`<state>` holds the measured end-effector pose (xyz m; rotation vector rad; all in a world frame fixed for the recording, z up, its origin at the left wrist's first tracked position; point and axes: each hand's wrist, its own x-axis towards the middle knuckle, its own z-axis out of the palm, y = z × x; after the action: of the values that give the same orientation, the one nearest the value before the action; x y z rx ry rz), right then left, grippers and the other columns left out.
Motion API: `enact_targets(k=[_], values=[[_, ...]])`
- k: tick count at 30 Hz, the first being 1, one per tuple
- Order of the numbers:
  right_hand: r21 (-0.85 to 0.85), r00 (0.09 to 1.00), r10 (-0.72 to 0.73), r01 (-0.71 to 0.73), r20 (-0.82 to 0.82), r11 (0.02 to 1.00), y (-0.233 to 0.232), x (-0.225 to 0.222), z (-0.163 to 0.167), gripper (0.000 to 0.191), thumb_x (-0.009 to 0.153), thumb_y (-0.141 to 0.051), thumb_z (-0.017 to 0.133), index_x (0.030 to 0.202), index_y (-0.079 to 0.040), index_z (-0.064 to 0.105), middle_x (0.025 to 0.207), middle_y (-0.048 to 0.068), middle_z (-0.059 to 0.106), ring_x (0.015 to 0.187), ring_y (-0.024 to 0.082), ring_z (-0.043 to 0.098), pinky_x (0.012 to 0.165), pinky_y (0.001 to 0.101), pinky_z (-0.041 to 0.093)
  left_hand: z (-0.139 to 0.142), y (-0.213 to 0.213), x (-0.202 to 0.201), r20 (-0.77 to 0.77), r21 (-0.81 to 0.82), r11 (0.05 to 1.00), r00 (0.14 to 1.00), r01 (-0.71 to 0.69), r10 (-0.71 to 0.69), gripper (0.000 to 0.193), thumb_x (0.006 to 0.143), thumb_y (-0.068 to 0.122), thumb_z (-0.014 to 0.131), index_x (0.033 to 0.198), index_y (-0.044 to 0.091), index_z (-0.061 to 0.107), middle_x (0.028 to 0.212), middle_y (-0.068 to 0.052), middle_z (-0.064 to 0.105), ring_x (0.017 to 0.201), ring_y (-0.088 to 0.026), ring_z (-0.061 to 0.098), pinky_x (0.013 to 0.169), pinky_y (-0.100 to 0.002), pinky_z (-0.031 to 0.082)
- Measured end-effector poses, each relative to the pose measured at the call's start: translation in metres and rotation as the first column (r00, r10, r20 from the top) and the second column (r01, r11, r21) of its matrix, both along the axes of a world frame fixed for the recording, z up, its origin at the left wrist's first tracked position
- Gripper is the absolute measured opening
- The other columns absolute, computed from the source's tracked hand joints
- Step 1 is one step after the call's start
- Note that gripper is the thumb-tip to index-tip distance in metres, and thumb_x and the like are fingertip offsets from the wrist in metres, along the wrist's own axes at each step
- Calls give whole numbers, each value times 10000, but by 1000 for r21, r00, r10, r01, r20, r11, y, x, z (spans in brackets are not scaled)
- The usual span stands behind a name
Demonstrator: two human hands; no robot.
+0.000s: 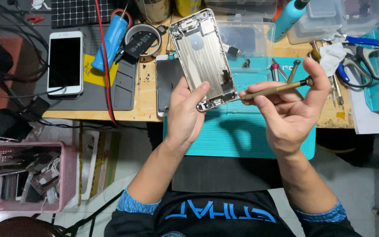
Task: The person disassembles a smartphone, using a screwdriver to remove small screws from the phone frame and placing the screws and removed components onto a parts tray on the work mat. They hold the phone frame in one hand while unscrewing and repositioning it repeatedly to access different edges.
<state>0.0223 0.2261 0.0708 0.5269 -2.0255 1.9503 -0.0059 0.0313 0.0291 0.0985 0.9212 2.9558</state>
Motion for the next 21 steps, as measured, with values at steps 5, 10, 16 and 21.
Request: enact_targets(k=[5,10,16,21], values=[[-51,997,79,-80,-20,995,1,-3,-10,734,1129,185,600,1619,-153,170,1183,284,701,1023,340,765,982,421,664,15,0,4,-70,65,996,996,57,-53,430,1077,-18,415,1501,-1,345,1410,-219,566,1303,-360,618,1129,-469,517],[-68,994,109,-108,11,992,1,-4,-15,744,1107,181,604,1621,-141,173,1177,288,699,1032,340,760,984,431,664,25,6,6,-131,-16,1000,991,16,-18,403,1088,-34,389,1485,4,326,1419,-215,554,1302,-372,620,1103,-487,545],[-82,991,130,-127,37,989,-1,-5,-14,744,1101,179,599,1625,-121,165,1185,288,696,1032,332,754,994,436,658,22,10,7,-184,-77,997,983,-30,16,383,1125,-31,392,1500,-12,319,1426,-234,569,1311,-374,633,1149,-470,536],[-86,990,135,-130,47,988,-1,-5,-14,743,1092,178,595,1619,-112,158,1189,286,696,1031,329,758,992,433,657,21,10,8,-179,-68,997,984,-22,9,386,1120,-24,394,1495,-4,310,1413,-237,570,1297,-368,638,1128,-470,547]])
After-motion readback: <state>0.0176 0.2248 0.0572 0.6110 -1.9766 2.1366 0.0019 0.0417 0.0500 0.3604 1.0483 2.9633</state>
